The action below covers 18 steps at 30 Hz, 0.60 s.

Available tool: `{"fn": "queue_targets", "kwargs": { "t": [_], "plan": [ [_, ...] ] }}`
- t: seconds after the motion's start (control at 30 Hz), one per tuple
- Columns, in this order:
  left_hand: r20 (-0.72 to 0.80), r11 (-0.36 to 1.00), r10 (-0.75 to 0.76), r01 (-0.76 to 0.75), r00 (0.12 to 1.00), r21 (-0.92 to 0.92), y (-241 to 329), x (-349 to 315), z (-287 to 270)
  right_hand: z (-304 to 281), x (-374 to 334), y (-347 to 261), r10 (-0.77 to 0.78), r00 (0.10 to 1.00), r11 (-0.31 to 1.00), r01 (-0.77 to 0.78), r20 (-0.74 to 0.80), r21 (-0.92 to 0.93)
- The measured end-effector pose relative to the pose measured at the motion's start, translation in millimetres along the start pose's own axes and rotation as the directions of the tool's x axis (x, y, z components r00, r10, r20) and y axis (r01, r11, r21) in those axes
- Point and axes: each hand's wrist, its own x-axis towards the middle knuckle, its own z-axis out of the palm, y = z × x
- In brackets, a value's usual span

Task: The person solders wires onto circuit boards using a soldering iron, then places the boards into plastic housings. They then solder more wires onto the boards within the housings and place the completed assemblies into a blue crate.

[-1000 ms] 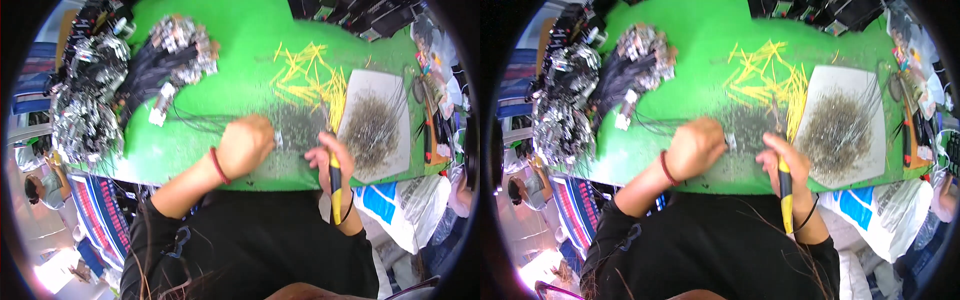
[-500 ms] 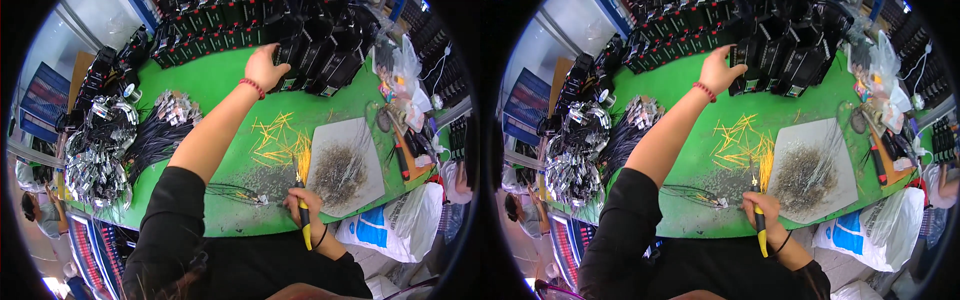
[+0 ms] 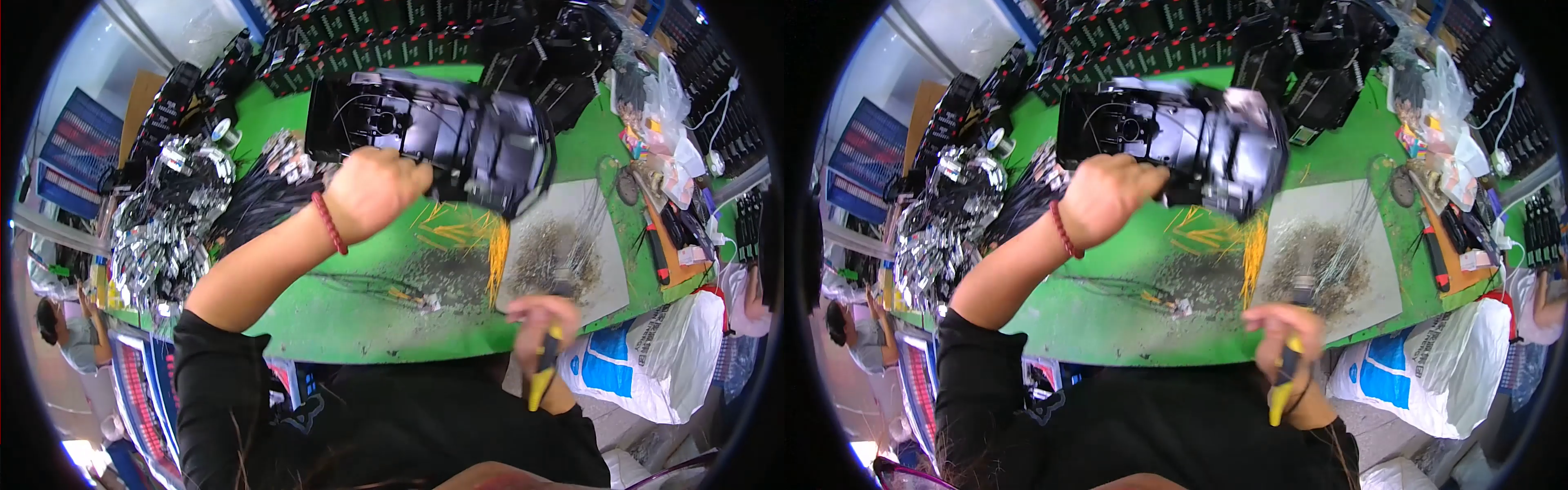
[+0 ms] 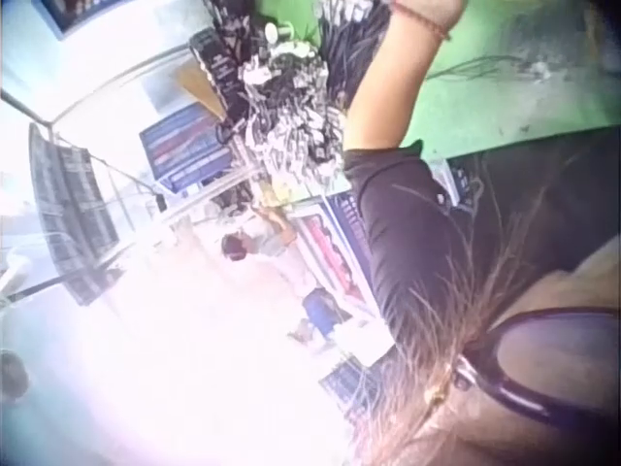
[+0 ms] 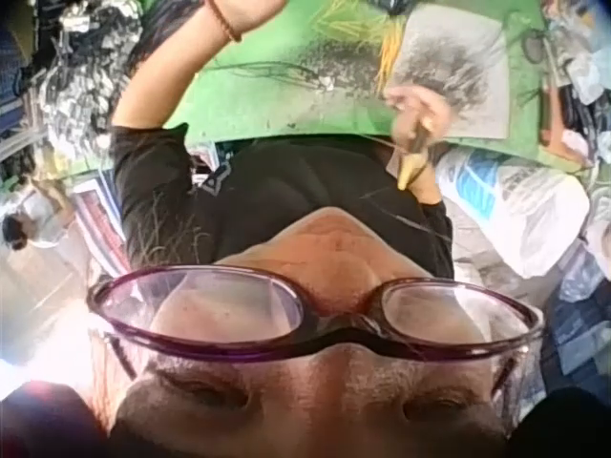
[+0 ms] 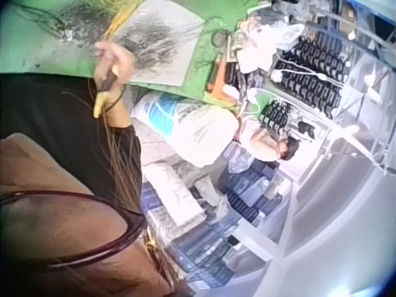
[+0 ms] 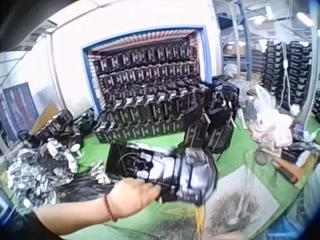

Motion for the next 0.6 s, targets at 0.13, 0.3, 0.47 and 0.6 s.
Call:
{"fn": "queue_targets", "kwargs": {
  "t": [0.13,0.3,0.47,0.6],
  "plan": [
    [0.201,0.980,0.109,-0.139,0.974,0.144,51,-49,-11,-3,83,-41,-0.145,0.966,0.828,0.237,0.215,-0.507],
    [0.087,0.954,0.204,-0.218,0.975,0.205,97,-59,-24,32,127,-40,0.090,0.850,0.767,0.274,0.520,-0.580],
    [0.151,0.974,0.115,-0.081,0.982,-0.211,97,-69,-48,40,108,-32,0.070,0.818,0.719,0.356,0.571,-0.597],
    [0.040,0.890,-0.413,0.413,0.910,-0.194,61,-60,-55,39,86,-32,0.069,0.850,0.684,0.341,0.523,-0.644]
  ]
}}
